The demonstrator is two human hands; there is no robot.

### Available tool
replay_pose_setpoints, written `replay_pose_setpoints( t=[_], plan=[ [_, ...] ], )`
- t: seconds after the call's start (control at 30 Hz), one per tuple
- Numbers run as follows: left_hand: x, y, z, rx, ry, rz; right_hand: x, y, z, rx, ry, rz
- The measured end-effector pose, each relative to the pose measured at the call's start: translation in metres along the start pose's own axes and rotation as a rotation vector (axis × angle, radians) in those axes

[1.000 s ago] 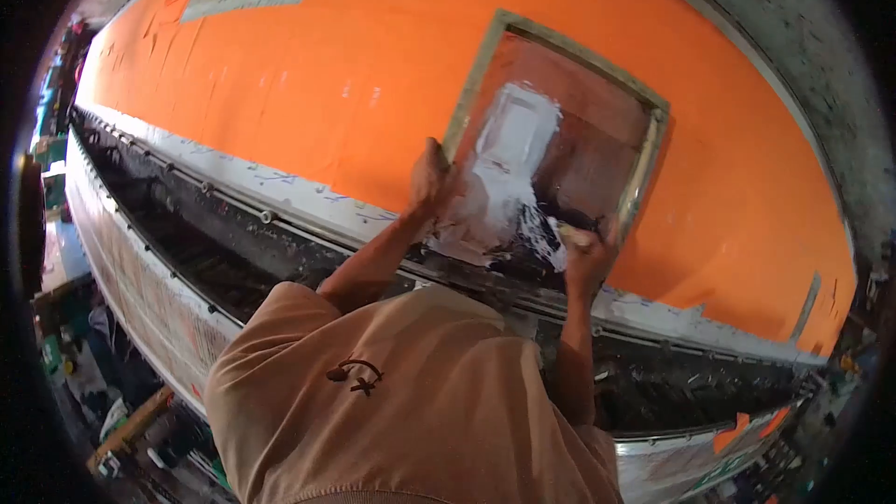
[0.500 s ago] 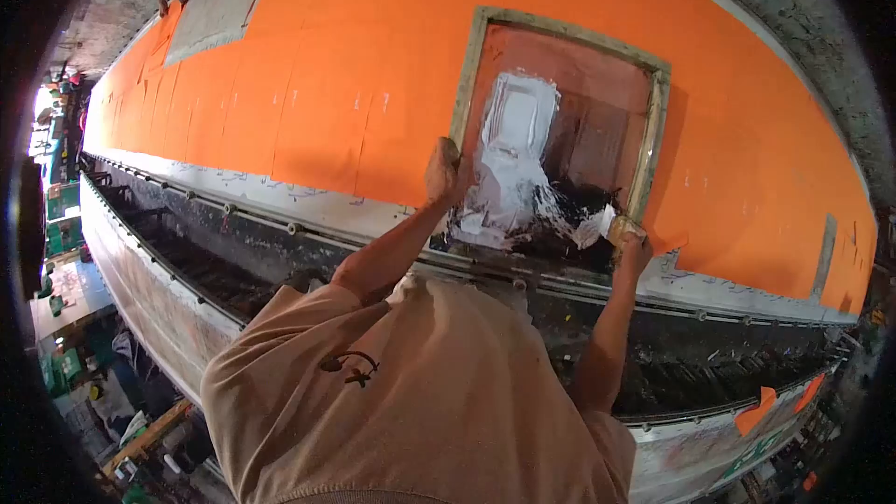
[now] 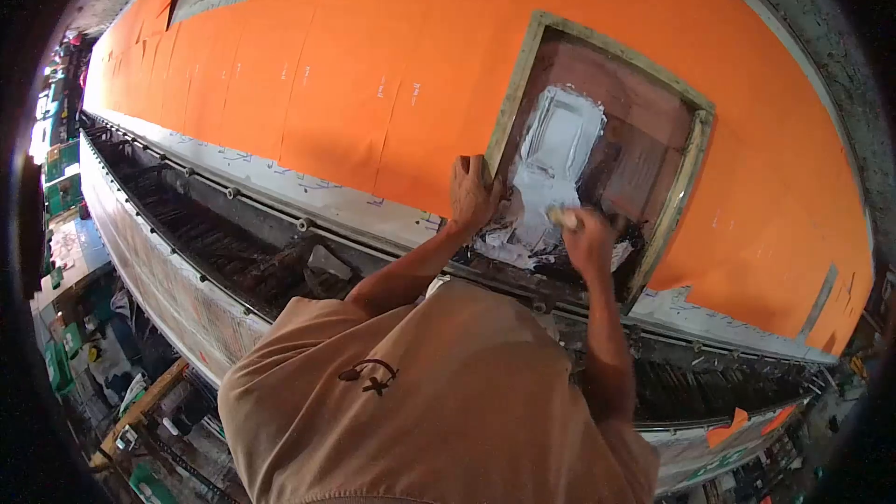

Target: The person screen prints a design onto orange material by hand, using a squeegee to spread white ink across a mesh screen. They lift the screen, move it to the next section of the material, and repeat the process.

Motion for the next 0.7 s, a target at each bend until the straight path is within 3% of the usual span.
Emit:
replay_pose_setpoints(
  t=[0.03,0.07,0.1,0.17,0.27,0.33,0.4,0.43,0.5,0.6,0.67,0.7],
  plan=[
    [0.001,0.003,-0.002,0.028,-0.025,-0.027,0.049,-0.025,-0.002,-0.014,-0.188,0.041],
    [0.003,0.002,0.0,0.014,-0.035,-0.028,0.087,-0.055,-0.015,-0.24,-0.016,-0.231],
    [0.003,0.002,0.001,0.016,-0.026,-0.026,0.131,-0.067,-0.02,-0.263,-0.019,-0.315],
    [0.003,-0.003,0.002,-0.01,-0.024,-0.032,0.185,-0.057,-0.012,-0.171,0.15,-0.206],
    [0.005,-0.004,0.005,-0.013,-0.039,-0.048,0.131,-0.06,0.032,-0.441,0.257,-0.242],
    [0.005,-0.004,0.005,-0.049,-0.051,-0.07,0.084,-0.063,0.035,-0.344,0.286,-0.269],
    [0.002,-0.006,0.004,-0.037,-0.075,-0.083,0.057,-0.063,0.043,-0.276,0.177,-0.367],
    [0.0,-0.007,0.004,-0.038,-0.075,-0.083,0.068,-0.072,0.024,-0.327,0.023,-0.415],
    [0.0,-0.008,0.004,-0.074,-0.042,-0.062,0.114,-0.059,0.005,-0.242,-0.277,-0.099],
    [0.001,-0.014,0.009,-0.096,-0.091,-0.121,0.156,-0.073,-0.016,-0.138,-0.207,-0.003],
    [0.0,-0.016,0.012,-0.175,-0.139,-0.178,0.147,-0.069,-0.003,-0.228,0.295,-0.222],
    [0.005,-0.017,0.015,-0.258,-0.186,-0.236,0.121,-0.061,0.016,-0.273,0.365,-0.258]
  ],
)
Point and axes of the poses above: each hand's wrist, its own x-axis towards the middle knuckle, its own z-axis out of the palm, y = z × x, the point moved 6 cm from there along x, towards the middle knuckle, and after that the axes turned 1 degree about -y, right-handed, at the moved point
